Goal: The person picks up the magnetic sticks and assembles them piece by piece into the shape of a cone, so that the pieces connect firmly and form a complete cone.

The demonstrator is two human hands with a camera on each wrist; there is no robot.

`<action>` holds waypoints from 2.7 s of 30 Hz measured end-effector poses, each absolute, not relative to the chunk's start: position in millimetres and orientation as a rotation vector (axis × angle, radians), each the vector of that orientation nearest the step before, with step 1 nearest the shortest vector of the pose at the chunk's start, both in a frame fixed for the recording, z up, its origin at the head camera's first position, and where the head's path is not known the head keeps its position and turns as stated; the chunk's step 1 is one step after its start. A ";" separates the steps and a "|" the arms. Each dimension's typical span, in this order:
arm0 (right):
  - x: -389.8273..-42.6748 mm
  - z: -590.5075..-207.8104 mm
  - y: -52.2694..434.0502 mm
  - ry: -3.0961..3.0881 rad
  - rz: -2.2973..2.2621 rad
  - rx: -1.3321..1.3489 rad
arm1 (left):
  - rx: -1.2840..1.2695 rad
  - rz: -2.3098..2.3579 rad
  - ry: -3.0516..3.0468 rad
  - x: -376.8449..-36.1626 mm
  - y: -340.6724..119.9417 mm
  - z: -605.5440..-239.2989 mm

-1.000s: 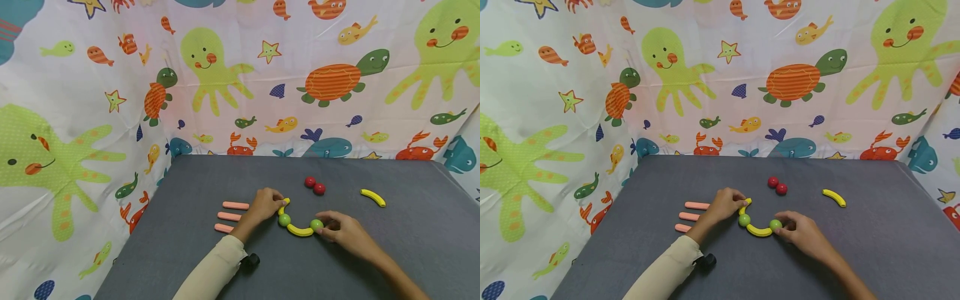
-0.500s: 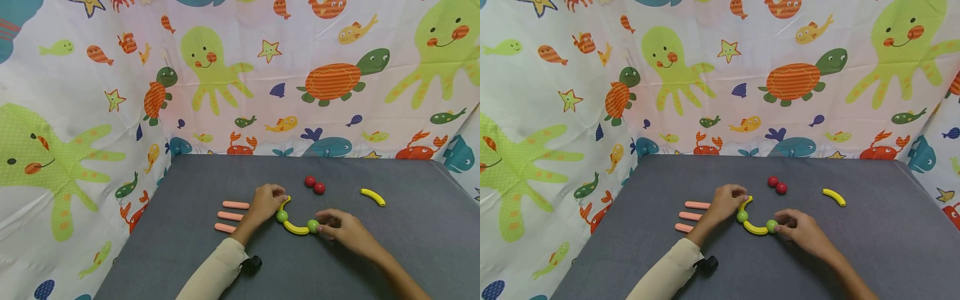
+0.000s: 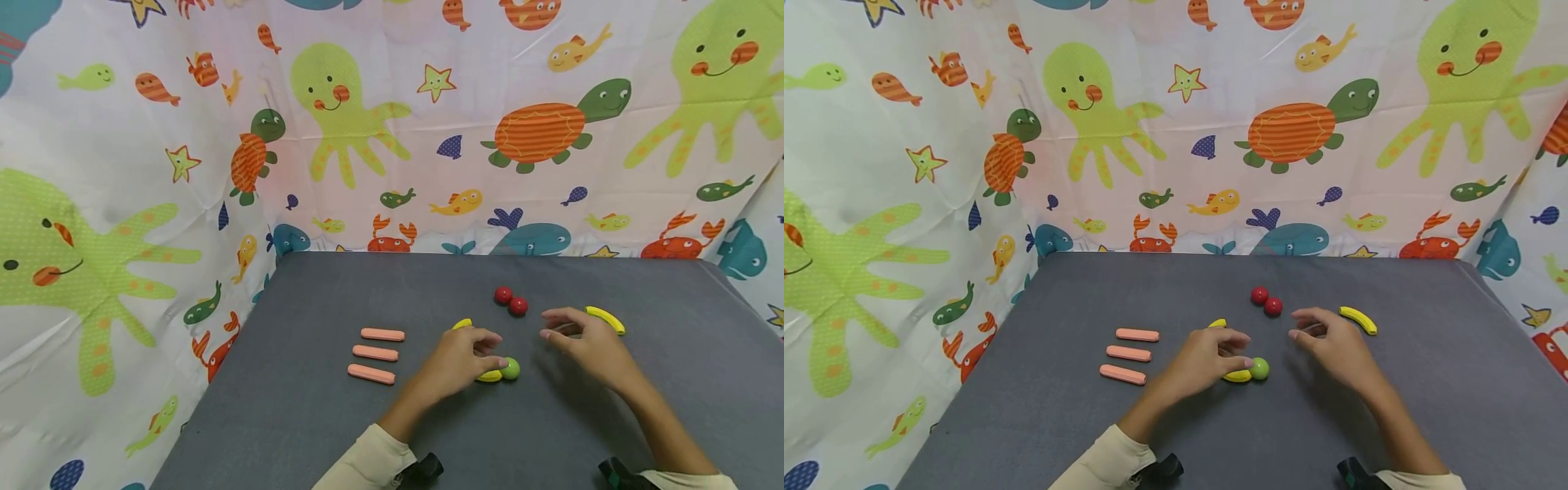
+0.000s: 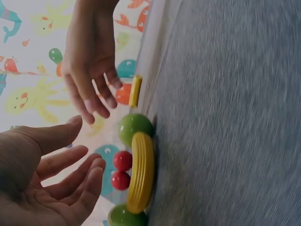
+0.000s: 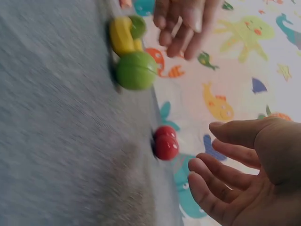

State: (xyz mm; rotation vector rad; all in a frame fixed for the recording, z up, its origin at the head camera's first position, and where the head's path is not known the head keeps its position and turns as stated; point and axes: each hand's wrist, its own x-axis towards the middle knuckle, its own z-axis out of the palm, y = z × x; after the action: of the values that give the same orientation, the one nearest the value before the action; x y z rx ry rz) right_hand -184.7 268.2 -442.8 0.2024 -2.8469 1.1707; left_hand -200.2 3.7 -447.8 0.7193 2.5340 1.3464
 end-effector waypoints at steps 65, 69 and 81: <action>-206.3 -464.7 336.9 -3.040 0.885 -0.026 | 0.783 1.204 2.585 -191.8 21.7 -472.4; -205.9 -461.4 330.6 -3.053 0.908 -0.013 | 0.781 1.191 2.601 -191.4 22.6 -472.2; -203.2 -457.1 306.4 -3.012 1.004 0.012 | 0.811 1.200 2.595 -193.0 21.6 -471.3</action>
State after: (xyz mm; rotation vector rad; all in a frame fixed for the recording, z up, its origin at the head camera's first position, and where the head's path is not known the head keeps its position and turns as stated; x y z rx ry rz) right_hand -203.2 306.4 -457.1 0.0116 -3.0121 1.0042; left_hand -193.0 21.6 -471.3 0.8114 2.5947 1.2004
